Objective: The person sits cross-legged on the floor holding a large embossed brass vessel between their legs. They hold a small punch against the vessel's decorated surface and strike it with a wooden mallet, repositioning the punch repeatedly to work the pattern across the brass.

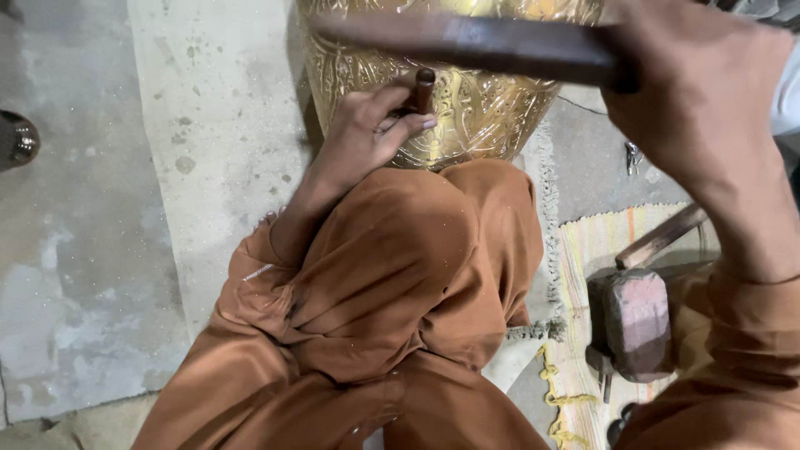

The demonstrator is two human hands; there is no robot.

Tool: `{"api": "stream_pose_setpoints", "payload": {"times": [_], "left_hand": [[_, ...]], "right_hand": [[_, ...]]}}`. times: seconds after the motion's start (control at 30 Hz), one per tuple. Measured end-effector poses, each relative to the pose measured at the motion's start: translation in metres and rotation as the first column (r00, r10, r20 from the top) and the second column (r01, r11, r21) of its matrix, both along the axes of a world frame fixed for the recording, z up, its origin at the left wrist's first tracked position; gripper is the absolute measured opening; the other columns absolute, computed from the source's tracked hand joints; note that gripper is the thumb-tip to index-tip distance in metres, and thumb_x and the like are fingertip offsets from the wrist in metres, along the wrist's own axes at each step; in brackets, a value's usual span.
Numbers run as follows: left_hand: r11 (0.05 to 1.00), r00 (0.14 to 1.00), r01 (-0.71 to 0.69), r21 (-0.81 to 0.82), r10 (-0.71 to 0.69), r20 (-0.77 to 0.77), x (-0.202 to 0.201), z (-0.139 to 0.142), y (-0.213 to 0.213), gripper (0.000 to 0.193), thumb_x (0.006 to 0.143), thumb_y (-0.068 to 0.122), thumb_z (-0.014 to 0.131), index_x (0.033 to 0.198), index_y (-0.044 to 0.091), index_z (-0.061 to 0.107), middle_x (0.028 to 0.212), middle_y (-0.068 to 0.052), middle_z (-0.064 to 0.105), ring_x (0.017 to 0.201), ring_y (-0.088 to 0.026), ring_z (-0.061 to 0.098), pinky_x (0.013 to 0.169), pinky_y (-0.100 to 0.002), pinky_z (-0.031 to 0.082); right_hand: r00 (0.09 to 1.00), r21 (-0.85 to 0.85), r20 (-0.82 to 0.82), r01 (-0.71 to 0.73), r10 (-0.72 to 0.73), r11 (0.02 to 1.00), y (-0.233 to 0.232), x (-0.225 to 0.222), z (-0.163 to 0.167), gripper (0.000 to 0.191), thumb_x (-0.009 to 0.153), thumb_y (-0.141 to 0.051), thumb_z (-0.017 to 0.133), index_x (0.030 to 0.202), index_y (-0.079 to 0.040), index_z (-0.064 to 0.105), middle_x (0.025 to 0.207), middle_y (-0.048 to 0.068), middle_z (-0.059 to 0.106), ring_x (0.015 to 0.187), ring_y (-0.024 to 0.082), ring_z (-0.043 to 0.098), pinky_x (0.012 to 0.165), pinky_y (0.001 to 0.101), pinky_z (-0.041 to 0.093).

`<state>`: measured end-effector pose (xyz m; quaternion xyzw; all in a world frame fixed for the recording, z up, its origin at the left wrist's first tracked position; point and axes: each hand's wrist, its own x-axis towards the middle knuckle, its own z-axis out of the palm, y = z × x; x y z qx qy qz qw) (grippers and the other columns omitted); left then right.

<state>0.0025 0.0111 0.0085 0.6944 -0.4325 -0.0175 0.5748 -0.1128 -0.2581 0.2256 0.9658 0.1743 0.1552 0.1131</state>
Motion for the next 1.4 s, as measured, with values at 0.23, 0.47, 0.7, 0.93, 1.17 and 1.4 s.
{"api": "stream_pose_setpoints", "payload": {"times": [0.23, 0.47, 0.7, 0.93, 1.17, 1.4], "left_hand": [[0.991, 0.996, 0.022, -0.133, -0.033, -0.082, -0.004, -0.001, -0.005, 0.041, 0.103, 0.016, 0.072, 0.139, -0.001, 0.061, 0.103, -0.014, 0.074, 0.092, -0.023, 0.076, 0.076, -0.032, 0.069], [0.999, 0.998, 0.014, -0.037, -0.016, -0.059, -0.001, -0.002, -0.003, 0.028, 0.103, 0.015, 0.075, 0.128, 0.004, 0.067, 0.101, -0.012, 0.076, 0.087, -0.018, 0.077, 0.073, -0.032, 0.067], [0.994, 0.999, 0.029, -0.101, -0.030, -0.016, -0.002, 0.005, 0.001, 0.042, 0.102, 0.014, 0.074, 0.140, 0.003, 0.061, 0.102, -0.012, 0.076, 0.086, -0.019, 0.076, 0.073, -0.032, 0.066], [0.999, 0.998, -0.003, -0.038, 0.001, -0.056, -0.003, 0.001, 0.006, 0.042, 0.100, 0.015, 0.077, 0.138, 0.003, 0.062, 0.094, -0.011, 0.074, 0.076, -0.018, 0.073, 0.063, -0.031, 0.062], [0.997, 0.991, 0.022, -0.079, -0.011, 0.132, 0.004, -0.003, 0.001, 0.032, 0.106, 0.021, 0.074, 0.133, 0.011, 0.061, 0.101, -0.007, 0.072, 0.083, -0.017, 0.072, 0.068, -0.028, 0.065], [0.970, 0.954, 0.243, 0.021, -0.243, 0.174, 0.009, 0.021, -0.010, 0.038, 0.107, 0.023, 0.073, 0.139, 0.016, 0.055, 0.102, -0.004, 0.070, 0.083, -0.016, 0.071, 0.067, -0.030, 0.063]], "right_hand": [[0.999, -0.194, 0.019, -0.024, 0.028, 0.981, -0.009, -0.002, 0.004, 0.034, 0.095, -0.007, 0.085, 0.125, -0.007, 0.068, 0.088, 0.006, 0.071, 0.069, 0.016, 0.065, 0.060, 0.0271, 0.050], [0.970, 0.275, -0.222, 0.156, -0.096, 0.949, -0.016, -0.002, -0.003, 0.023, 0.100, -0.009, 0.083, 0.109, -0.005, 0.062, 0.090, 0.007, 0.066, 0.073, 0.020, 0.065, 0.064, 0.0331, 0.049], [0.991, 0.134, -0.133, 0.014, 0.004, 0.991, 0.005, 0.004, 0.001, 0.035, 0.097, -0.005, 0.079, 0.125, -0.005, 0.057, 0.097, 0.007, 0.067, 0.082, 0.020, 0.068, 0.071, 0.0329, 0.053], [0.997, 0.341, -0.081, 0.016, 0.013, 0.940, 0.001, 0.000, -0.004, 0.052, 0.094, -0.003, 0.077, 0.141, -0.005, 0.054, 0.099, 0.006, 0.069, 0.087, 0.021, 0.072, 0.074, 0.0327, 0.056], [0.991, 0.157, 0.079, 0.097, -0.110, 0.983, -0.029, -0.047, -0.041, 0.052, 0.097, -0.002, 0.082, 0.141, -0.002, 0.054, 0.116, 0.017, 0.075, 0.094, 0.023, 0.076, 0.079, 0.0328, 0.061], [0.878, 0.346, -0.063, 0.466, -0.475, 0.814, -0.044, -0.109, -0.132, 0.056, 0.098, -0.021, 0.094, 0.141, -0.007, 0.061, 0.110, 0.018, 0.077, 0.087, 0.026, 0.074, 0.073, 0.0380, 0.060]]}}
